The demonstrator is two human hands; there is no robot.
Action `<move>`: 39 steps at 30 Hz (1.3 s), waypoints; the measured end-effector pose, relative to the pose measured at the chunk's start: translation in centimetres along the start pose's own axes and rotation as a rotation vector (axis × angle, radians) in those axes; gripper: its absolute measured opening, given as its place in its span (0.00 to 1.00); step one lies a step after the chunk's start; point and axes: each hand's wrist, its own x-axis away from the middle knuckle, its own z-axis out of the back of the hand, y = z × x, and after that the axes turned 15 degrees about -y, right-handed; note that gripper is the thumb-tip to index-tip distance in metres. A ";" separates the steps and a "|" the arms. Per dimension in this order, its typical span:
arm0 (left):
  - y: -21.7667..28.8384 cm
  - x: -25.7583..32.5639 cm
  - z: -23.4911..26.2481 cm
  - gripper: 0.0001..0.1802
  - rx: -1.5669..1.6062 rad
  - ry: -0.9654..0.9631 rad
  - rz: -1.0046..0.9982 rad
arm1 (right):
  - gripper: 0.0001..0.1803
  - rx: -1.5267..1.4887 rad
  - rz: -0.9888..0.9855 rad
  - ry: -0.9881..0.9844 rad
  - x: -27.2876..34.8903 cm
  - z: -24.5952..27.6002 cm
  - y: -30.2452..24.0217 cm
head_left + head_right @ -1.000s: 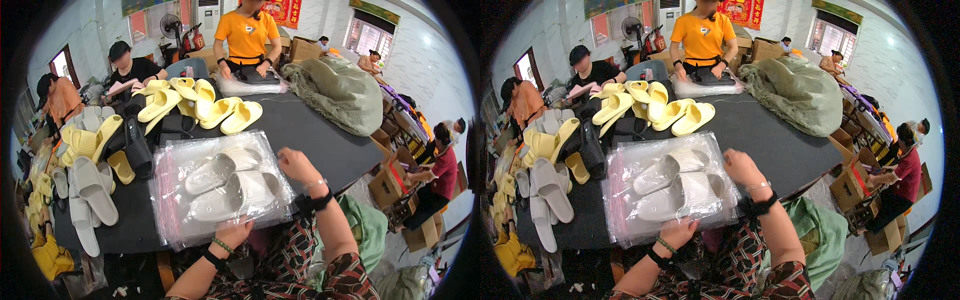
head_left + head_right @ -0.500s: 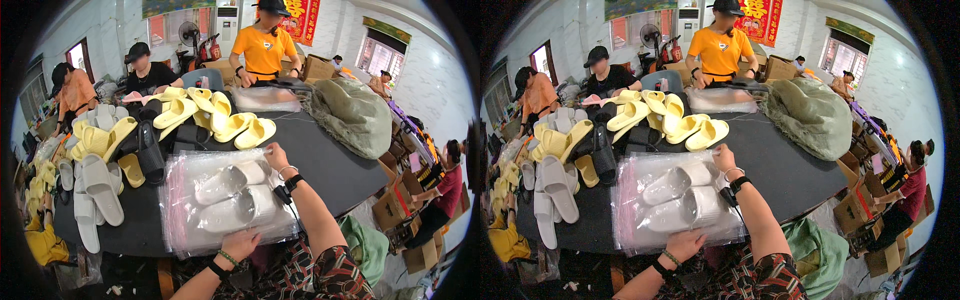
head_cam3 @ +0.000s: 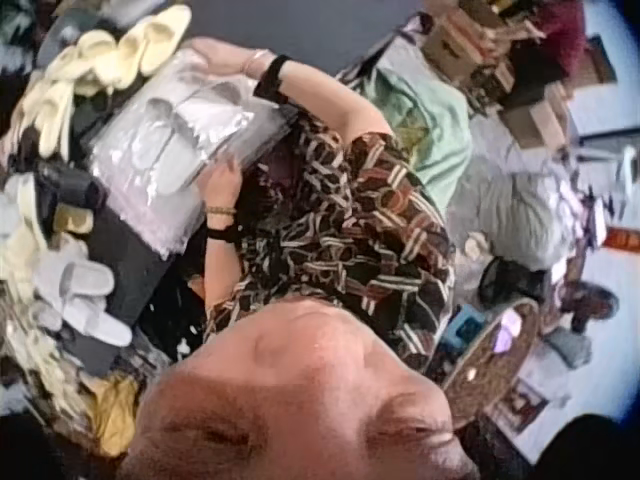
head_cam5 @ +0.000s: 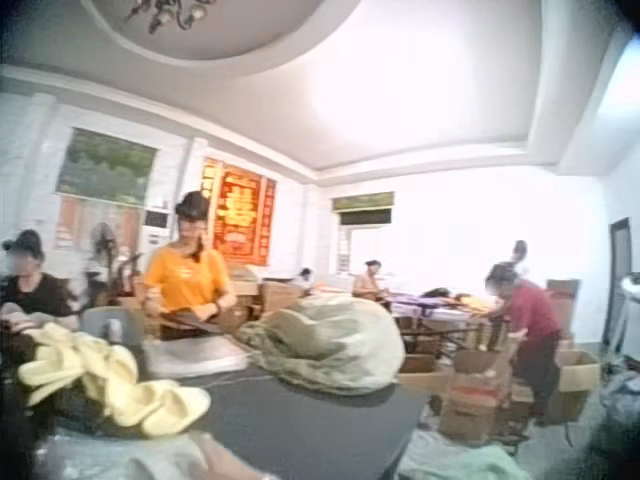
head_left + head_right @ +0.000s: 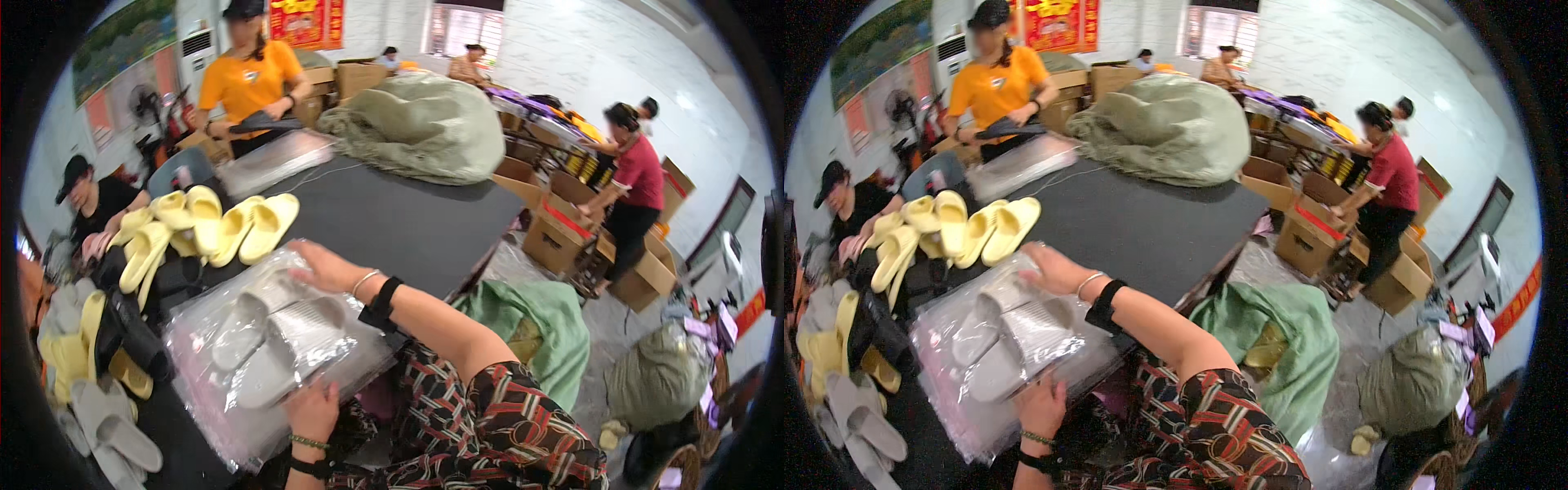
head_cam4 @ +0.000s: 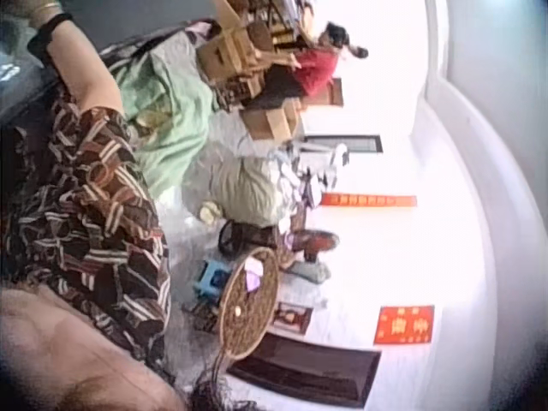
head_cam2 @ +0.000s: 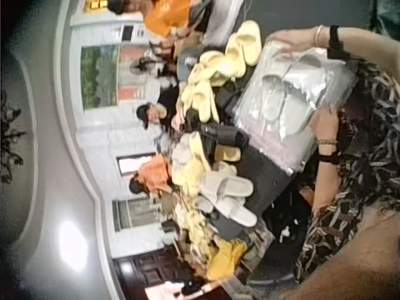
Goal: The recorder is picking up pairs of sandals, placing them into plastic zip-bags, and preparing them for further packing/shipping.
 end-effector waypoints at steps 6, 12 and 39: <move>1.2 -0.4 0.3 0.22 0.030 -0.048 -0.060 | 0.43 0.027 -0.216 -0.317 6.0 -2.0 2.3; 1.4 1.4 3.8 0.22 0.172 -0.024 -0.228 | 0.46 0.095 -0.317 -0.380 5.5 -3.5 1.9; -16.2 -0.8 12.9 0.18 0.966 -0.277 0.067 | 0.46 0.093 -0.306 -0.325 5.8 -3.6 2.0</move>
